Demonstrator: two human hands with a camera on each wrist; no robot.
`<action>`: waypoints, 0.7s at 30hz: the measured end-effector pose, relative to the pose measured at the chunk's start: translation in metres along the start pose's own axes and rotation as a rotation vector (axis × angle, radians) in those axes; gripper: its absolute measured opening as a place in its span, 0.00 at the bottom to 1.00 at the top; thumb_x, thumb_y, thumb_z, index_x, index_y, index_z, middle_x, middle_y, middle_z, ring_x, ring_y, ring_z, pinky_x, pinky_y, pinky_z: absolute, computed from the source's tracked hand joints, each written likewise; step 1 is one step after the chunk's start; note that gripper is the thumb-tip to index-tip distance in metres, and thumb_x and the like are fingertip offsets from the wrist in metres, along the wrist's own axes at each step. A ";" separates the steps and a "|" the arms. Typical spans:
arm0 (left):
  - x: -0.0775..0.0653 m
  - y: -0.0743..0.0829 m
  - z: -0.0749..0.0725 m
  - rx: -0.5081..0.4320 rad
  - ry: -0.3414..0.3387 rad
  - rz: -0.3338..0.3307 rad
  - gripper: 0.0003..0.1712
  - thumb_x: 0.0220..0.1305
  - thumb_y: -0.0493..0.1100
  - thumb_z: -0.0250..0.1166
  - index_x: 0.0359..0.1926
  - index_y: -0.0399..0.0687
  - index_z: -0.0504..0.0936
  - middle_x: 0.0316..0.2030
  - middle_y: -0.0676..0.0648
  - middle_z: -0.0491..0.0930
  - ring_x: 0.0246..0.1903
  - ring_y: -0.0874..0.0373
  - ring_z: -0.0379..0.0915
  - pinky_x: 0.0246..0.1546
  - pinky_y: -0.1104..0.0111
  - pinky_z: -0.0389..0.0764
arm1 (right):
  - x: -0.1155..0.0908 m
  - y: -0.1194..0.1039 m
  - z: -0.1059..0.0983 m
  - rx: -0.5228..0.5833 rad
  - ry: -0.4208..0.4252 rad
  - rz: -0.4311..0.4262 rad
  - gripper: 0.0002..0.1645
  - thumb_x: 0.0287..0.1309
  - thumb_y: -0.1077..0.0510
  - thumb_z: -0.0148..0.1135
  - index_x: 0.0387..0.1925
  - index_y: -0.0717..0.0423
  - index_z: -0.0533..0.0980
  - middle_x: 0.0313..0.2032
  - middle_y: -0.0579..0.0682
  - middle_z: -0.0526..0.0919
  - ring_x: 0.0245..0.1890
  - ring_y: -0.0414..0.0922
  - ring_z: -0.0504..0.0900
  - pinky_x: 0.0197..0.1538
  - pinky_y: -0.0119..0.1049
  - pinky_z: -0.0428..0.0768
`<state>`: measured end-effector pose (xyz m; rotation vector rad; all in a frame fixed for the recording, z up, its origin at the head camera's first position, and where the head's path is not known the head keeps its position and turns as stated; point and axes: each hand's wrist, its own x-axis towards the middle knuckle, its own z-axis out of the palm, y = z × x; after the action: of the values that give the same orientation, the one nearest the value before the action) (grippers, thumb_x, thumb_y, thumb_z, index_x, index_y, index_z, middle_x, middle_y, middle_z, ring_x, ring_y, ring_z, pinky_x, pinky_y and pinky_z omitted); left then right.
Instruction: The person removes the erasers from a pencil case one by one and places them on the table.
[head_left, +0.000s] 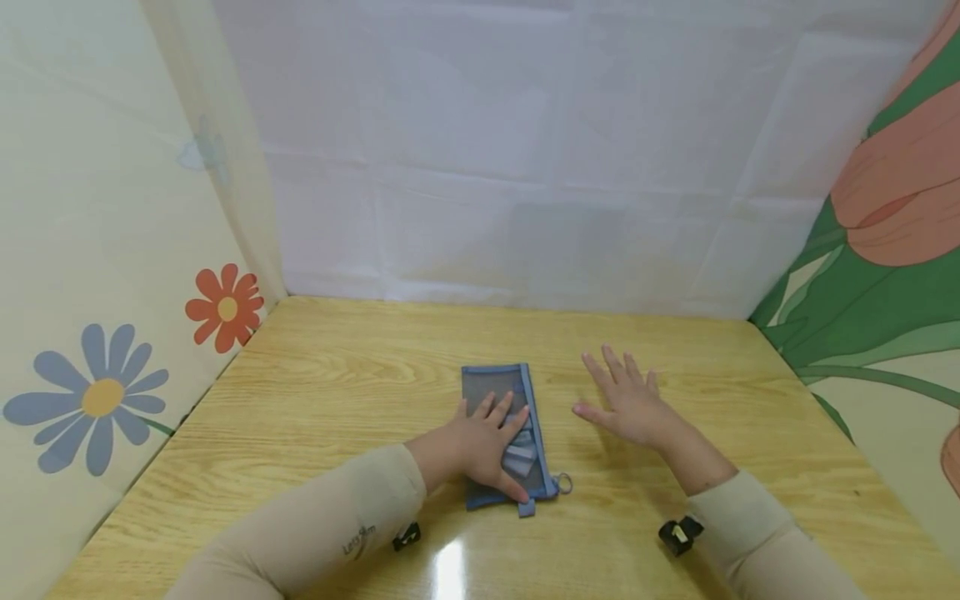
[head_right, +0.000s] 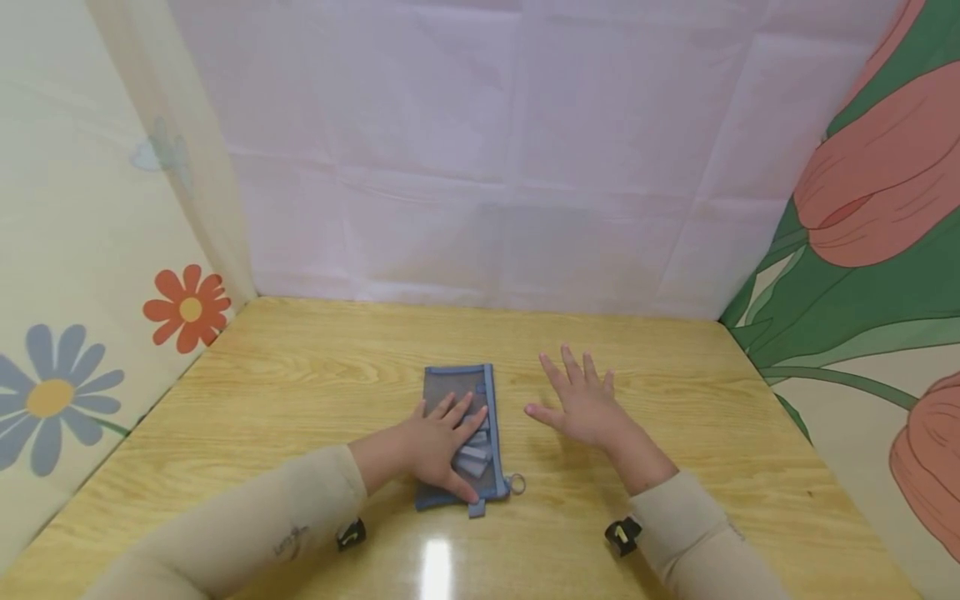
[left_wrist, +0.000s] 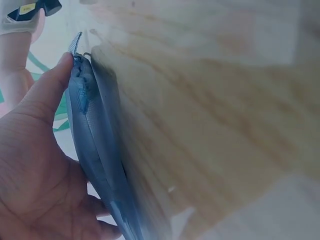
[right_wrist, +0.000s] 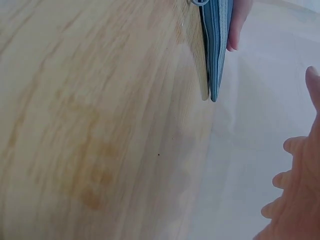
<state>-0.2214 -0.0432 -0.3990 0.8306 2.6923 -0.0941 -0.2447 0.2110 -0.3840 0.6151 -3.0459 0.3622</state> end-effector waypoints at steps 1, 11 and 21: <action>0.000 0.000 0.000 0.000 -0.002 0.000 0.70 0.30 0.86 0.48 0.72 0.61 0.36 0.71 0.45 0.33 0.68 0.42 0.31 0.60 0.40 0.42 | 0.000 -0.001 0.000 0.007 0.002 -0.003 0.50 0.56 0.28 0.42 0.71 0.45 0.41 0.70 0.62 0.37 0.65 0.68 0.37 0.55 0.72 0.36; 0.003 -0.006 -0.003 -0.018 -0.017 0.008 0.70 0.30 0.85 0.51 0.71 0.61 0.36 0.71 0.44 0.32 0.68 0.43 0.31 0.61 0.42 0.43 | -0.001 -0.003 0.002 0.051 -0.008 -0.027 0.49 0.57 0.30 0.44 0.72 0.45 0.40 0.70 0.60 0.34 0.66 0.67 0.34 0.56 0.72 0.37; 0.006 -0.018 -0.005 -0.038 -0.023 0.020 0.71 0.29 0.84 0.54 0.71 0.62 0.35 0.71 0.44 0.32 0.68 0.43 0.32 0.63 0.46 0.46 | 0.000 -0.006 0.006 0.065 -0.014 -0.032 0.48 0.57 0.32 0.46 0.71 0.45 0.41 0.70 0.58 0.34 0.66 0.65 0.34 0.57 0.70 0.38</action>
<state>-0.2372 -0.0541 -0.3970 0.8395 2.6551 -0.0481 -0.2418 0.2039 -0.3889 0.6711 -3.0442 0.4597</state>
